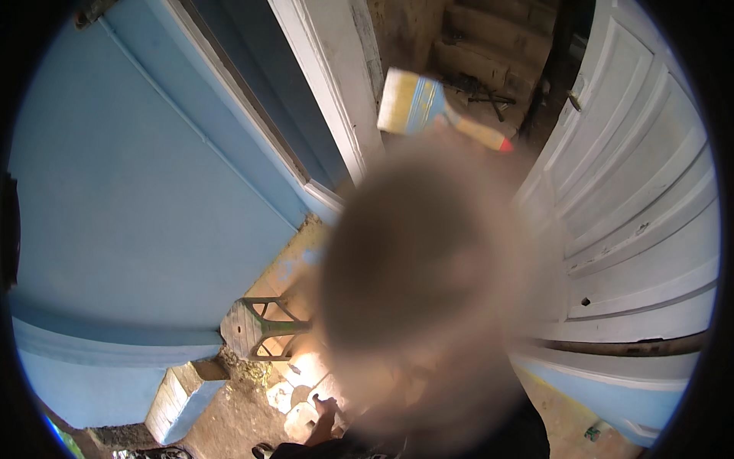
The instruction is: The person paints a white door frame using a paintbrush and a small container of white paint. They repeatedly dip the brush into the container and apply paint to the vertical and horizontal sections of the frame, occasionally kneeling to reach lower areas.
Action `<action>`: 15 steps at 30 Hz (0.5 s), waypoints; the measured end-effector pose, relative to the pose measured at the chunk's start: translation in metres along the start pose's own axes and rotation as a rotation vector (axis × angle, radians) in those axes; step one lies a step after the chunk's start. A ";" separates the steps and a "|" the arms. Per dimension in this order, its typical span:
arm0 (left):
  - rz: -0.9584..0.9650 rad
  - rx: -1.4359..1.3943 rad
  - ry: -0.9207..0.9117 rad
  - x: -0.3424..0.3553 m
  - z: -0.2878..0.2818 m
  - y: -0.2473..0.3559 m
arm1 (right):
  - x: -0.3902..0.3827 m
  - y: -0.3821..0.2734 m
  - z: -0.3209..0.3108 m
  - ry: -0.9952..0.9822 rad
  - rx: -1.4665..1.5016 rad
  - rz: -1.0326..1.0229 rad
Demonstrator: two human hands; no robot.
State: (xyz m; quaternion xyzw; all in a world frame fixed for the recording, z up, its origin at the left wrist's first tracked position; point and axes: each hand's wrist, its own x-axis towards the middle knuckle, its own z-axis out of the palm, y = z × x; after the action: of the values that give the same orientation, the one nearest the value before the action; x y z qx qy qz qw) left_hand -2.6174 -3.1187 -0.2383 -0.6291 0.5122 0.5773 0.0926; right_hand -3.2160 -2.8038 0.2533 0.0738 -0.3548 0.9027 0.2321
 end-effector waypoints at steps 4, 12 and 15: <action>0.052 0.028 0.016 -0.006 0.000 0.005 | 0.052 -0.002 0.033 -0.214 0.202 -0.112; 0.109 0.234 0.102 -0.010 0.030 0.015 | 0.023 0.017 -0.006 0.018 0.047 0.123; -0.004 0.278 0.073 -0.016 0.038 0.022 | 0.066 -0.004 0.026 -0.199 0.081 -0.129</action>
State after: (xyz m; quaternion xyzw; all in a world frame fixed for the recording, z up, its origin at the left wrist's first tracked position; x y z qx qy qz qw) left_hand -2.6550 -3.0928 -0.2267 -0.6319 0.5891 0.4772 0.1611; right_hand -3.2730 -2.7943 0.2946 0.1948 -0.3337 0.8878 0.2502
